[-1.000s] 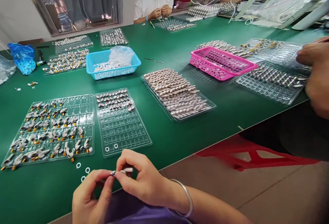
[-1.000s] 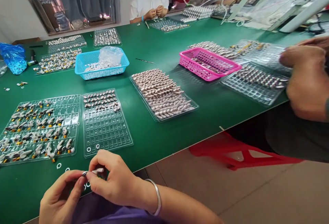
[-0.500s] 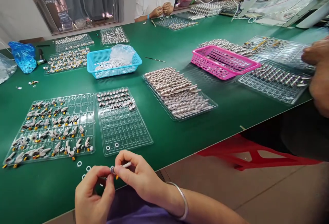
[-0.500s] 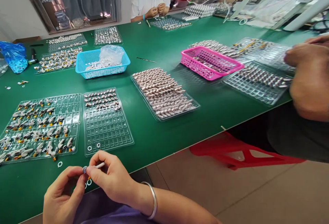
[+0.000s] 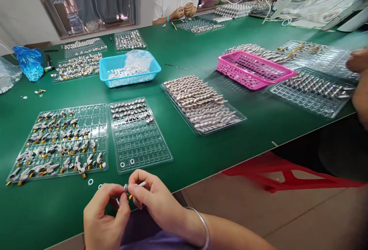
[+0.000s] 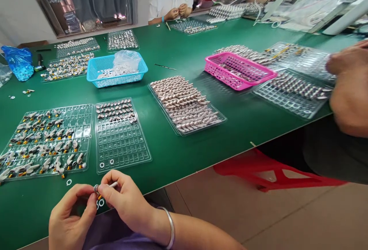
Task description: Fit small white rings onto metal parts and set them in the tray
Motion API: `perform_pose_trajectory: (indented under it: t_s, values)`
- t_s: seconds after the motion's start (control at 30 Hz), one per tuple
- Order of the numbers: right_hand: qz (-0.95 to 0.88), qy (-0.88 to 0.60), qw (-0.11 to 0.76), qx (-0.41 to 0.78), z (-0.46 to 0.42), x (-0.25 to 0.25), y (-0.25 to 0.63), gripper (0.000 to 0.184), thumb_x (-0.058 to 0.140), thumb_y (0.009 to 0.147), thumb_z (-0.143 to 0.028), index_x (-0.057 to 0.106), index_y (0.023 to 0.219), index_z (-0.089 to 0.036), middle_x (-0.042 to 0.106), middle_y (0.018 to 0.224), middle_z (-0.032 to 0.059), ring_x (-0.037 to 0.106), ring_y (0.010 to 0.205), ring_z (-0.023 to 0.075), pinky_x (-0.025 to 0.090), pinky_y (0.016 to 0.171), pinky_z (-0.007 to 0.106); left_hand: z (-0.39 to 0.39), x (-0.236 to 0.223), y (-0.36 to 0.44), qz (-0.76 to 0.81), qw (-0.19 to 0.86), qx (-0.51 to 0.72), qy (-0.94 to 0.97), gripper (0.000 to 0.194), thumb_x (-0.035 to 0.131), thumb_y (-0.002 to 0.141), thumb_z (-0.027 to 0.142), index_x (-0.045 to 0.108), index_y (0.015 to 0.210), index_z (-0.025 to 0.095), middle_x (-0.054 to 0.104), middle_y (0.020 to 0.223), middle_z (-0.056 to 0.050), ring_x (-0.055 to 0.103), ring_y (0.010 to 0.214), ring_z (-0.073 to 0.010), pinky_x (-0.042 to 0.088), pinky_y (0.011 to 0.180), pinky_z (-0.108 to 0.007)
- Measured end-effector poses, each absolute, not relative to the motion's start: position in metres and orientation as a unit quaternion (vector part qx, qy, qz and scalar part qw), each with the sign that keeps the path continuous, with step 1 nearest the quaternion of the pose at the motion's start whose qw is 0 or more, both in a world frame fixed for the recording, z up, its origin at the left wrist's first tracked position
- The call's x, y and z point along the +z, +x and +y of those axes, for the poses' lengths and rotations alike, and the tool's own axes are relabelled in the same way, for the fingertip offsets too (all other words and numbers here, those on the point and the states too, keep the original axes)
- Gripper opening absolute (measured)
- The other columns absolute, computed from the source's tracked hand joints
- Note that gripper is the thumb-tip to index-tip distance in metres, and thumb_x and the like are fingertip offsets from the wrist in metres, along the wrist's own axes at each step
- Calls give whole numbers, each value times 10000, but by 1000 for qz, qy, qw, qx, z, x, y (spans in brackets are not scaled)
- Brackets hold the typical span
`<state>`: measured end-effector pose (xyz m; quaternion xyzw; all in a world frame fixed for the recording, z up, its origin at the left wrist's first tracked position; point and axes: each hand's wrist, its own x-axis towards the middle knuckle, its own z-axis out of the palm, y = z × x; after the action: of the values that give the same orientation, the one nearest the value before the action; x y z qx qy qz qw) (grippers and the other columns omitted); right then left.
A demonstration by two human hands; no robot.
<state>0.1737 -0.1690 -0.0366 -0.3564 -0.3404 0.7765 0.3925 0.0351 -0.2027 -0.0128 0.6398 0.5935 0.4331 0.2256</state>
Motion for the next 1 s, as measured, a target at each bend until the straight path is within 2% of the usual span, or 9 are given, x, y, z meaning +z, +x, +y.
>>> perform_pose_trajectory:
  t_s: [0.3,0.53,0.63,0.7,0.83,0.87,0.93,0.97,1.0]
  values:
    - [-231,-327,361,842,-165,-32,172,381,792,649,-426,528,680,-153,471,472,-79,398,439,49,278,464,194,-200,-5,34,583,155,405,688,97,626,789,134,626,735,214,619,605,53,558,480,-87,480,485,-170]
    - [-151,-270,259,915,-154,-24,181,301,806,606,-292,560,661,-130,482,497,-68,390,446,37,280,462,187,-197,-2,31,580,294,392,651,100,593,807,179,630,726,224,636,632,40,616,542,-123,515,498,-185]
    - [-148,-245,232,930,-152,-23,187,271,798,614,-263,573,676,-125,475,490,-67,372,439,34,277,455,180,-194,-1,25,593,292,377,649,104,566,814,208,608,721,222,622,624,35,600,522,-127,496,479,-193]
    - [-180,-243,259,917,-148,-23,195,266,795,626,-270,575,676,-130,475,493,-69,371,436,35,287,457,181,-188,0,14,606,254,331,678,135,543,830,238,588,704,223,612,620,32,586,521,-130,479,490,-206]
    - [-360,-313,410,777,-129,-25,221,245,759,702,-304,575,674,-145,548,617,-34,512,559,73,392,564,208,-154,11,-11,596,132,167,774,279,594,805,360,546,563,230,625,680,8,604,601,-163,436,532,-245]
    - [-406,-331,436,732,-124,-25,228,228,736,735,-307,579,688,-149,570,675,-20,546,621,88,422,617,222,-140,15,-13,597,106,149,781,239,589,801,365,581,602,235,649,770,-2,595,582,-159,421,517,-256]
    - [-465,-370,454,664,-114,-26,239,209,691,785,-323,579,726,-156,601,766,4,580,711,115,450,686,251,-108,21,-9,572,91,142,803,163,550,817,323,693,849,252,667,940,-26,607,591,-158,444,557,-275]
    - [-483,-390,449,643,-111,-27,242,210,675,797,-333,574,740,-159,607,775,10,587,726,126,457,694,261,-90,23,-4,557,93,138,814,209,531,832,300,704,938,251,672,972,-34,623,615,-161,461,595,-281]
    - [-495,-410,440,627,-109,-28,244,217,665,804,-345,565,749,-161,605,762,10,585,716,130,457,678,263,-72,24,3,548,94,136,820,215,528,841,294,711,944,246,681,964,-36,641,665,-176,474,639,-287]
